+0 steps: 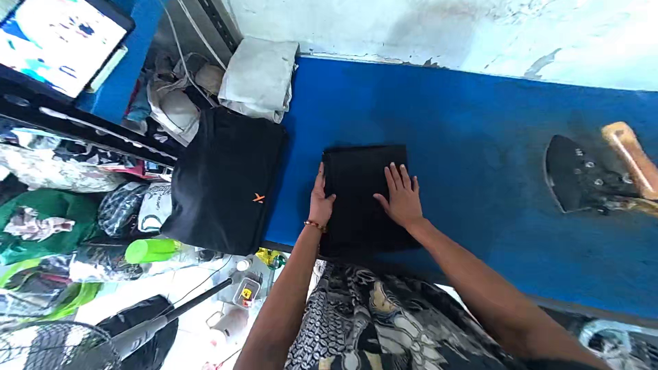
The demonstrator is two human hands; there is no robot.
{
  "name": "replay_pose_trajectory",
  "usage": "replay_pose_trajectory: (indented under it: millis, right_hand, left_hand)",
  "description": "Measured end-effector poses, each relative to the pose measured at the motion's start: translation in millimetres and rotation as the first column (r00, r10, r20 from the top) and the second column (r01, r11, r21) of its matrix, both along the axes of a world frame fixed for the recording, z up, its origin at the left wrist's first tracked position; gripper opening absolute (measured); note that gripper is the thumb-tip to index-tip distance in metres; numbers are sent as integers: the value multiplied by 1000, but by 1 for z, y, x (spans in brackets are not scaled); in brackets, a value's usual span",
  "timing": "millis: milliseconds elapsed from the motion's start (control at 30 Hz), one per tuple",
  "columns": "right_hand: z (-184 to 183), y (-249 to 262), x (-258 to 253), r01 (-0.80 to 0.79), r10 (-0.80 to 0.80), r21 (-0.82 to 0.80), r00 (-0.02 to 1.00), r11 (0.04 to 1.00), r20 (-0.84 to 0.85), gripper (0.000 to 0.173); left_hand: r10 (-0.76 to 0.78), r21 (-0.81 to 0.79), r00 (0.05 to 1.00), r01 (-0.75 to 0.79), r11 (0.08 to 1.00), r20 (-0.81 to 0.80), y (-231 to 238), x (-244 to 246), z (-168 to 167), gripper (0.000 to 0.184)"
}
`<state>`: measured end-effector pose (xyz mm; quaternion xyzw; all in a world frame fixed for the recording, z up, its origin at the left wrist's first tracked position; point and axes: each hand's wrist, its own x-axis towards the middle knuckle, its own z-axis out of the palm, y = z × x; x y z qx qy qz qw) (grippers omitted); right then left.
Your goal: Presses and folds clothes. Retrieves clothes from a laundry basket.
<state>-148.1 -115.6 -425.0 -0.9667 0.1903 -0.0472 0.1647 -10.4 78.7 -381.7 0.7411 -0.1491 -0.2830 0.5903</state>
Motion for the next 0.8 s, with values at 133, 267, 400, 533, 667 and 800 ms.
replay_pose_trajectory:
  millis: [133,267,400,533,667,800]
  right_hand:
    - [11,-3,-1,-5,7,59,999,998,-42,84]
    - [20,14,-24,223,-234,152,970,963,59,76]
    - [58,14,-47,548,-450,475,837,689,-312,63]
    - [83,-26,-71,458,-314,494,883,739,-349,48]
    - [104,-153,-139,367,-332,95,906,925,-264,60]
    - [121,-322,-214,609,-620,-114,776,785,-120,85]
  left_hand:
    - [-179,341,626,-149,928,759,-19,-19,10,73]
    - [-544,560,401,89,824,737,-24,-18,-22,49]
    - [-541,654,638,76,753,548,-19,-9,-32,62]
    - [-550,709,661,37,704,511,-42,-39,-23,66]
    - [-489,713,657,-107,693,574,-67,-64,-15,57]
    - [-409,682,703,-148,717,582,-58,-50,-34,58]
